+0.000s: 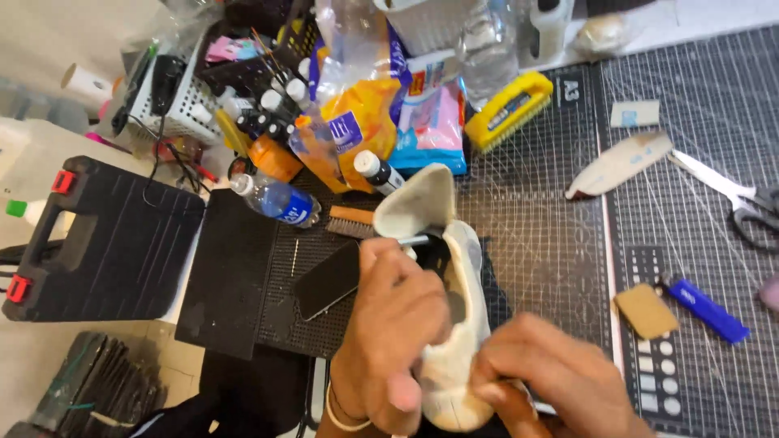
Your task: The person cleans a white sneaker by first brushing the exterior with a brush, then peeling off a strip of tape from the shoe's collar. They then use a purple eraser to rub the collar area and finish by brushing the shoe again.
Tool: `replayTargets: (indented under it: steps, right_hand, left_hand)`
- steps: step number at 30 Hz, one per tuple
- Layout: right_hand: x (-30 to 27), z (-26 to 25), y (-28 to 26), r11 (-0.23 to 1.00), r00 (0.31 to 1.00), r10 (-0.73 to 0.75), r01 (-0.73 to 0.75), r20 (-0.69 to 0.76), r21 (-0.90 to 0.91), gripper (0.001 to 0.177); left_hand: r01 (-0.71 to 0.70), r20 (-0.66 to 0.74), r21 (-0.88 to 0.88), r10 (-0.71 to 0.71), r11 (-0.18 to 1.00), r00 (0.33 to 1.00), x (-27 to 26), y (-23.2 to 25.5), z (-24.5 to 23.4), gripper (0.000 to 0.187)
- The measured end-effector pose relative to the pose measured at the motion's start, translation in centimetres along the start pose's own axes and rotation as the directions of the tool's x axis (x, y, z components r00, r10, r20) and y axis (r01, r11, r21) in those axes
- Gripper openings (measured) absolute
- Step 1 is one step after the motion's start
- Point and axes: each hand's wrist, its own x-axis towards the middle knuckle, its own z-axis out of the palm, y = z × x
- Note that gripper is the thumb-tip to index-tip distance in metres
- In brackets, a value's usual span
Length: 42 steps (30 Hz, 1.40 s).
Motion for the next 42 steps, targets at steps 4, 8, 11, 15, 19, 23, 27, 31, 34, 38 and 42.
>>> replayTargets:
  steps: [4, 8, 11, 15, 19, 23, 27, 31, 34, 38, 42]
  right_hand:
    - [1.2, -0.2, -0.4, 0.998, 0.999, 0.037, -0.036, 0.038, -0.044, 0.017]
    - [1.0, 0.0, -0.5, 0.992, 0.992, 0.111, -0.115, -0.061, -0.054, 0.018]
    - [1.0, -0.4, 0.2, 0.989, 0.990, -0.104, 0.093, 0.093, 0.114, 0.014]
    - [0.5, 0.3, -0.8, 0.998, 0.996, 0.055, -0.057, -0.073, -0.021, 0.020]
    - [0.4, -0.7, -0.3, 0.997, 1.000, 0.012, -0.014, 0.024, 0.078, 0.025]
    - [-0.3, -0.3, 0.3, 0.996, 0.998, 0.043, -0.046, 0.047, 0.073, 0.018]
    - [0.6, -0.8, 0.6, 0.994, 0.999, -0.046, 0.043, 0.019, 0.103, 0.018]
    - [-0.3, -0.9, 1.8, 0.963, 0.982, -0.096, 0.049, 0.164, 0.266, 0.021]
    - [0.0, -0.4, 2.0, 0.969, 0.985, -0.143, 0.120, 0.093, 0.214, 0.016]
    - [0.7, 0.0, 0.6, 0.991, 0.995, -0.083, 0.088, -0.048, 0.101, 0.018]
    - [-0.2, 0.1, 1.7, 0.971, 0.997, -0.061, 0.049, 0.044, 0.235, 0.016]
  left_hand:
    - [0.037, -0.005, 0.048, -0.037, 0.998, 0.999, 0.2, 0.3, 0.1, 0.069]
    - [0.062, 0.000, 0.031, -0.062, 0.998, 0.998, 0.2, 0.5, 0.3, 0.071]
    - [0.067, -0.035, 0.007, -0.067, 0.998, 0.997, -0.1, 0.4, 0.2, 0.067]
    - [0.015, -0.010, 0.054, -0.014, 0.998, 1.000, 0.0, 0.6, 0.8, 0.068]
    - [0.035, -0.034, 0.023, -0.034, 0.999, 0.999, -0.2, 0.7, 0.9, 0.066]
    - [0.038, -0.031, 0.043, -0.037, 0.998, 0.999, -0.4, 0.7, 0.9, 0.065]
    - [0.042, -0.042, 0.037, -0.041, 0.998, 0.998, 0.0, 0.8, 1.2, 0.066]
    - [0.103, -0.127, -0.005, -0.103, 0.995, 0.987, -0.2, 0.7, 0.8, 0.060]
    - [0.118, -0.119, 0.016, -0.115, 0.993, 0.986, -0.2, 0.9, 0.9, 0.062]
    - [0.058, -0.068, 0.093, -0.051, 0.994, 0.996, -0.2, 0.8, 1.5, 0.065]
    - [0.153, -0.199, -0.003, -0.151, 0.988, 0.968, -0.2, 0.7, 0.9, 0.061]
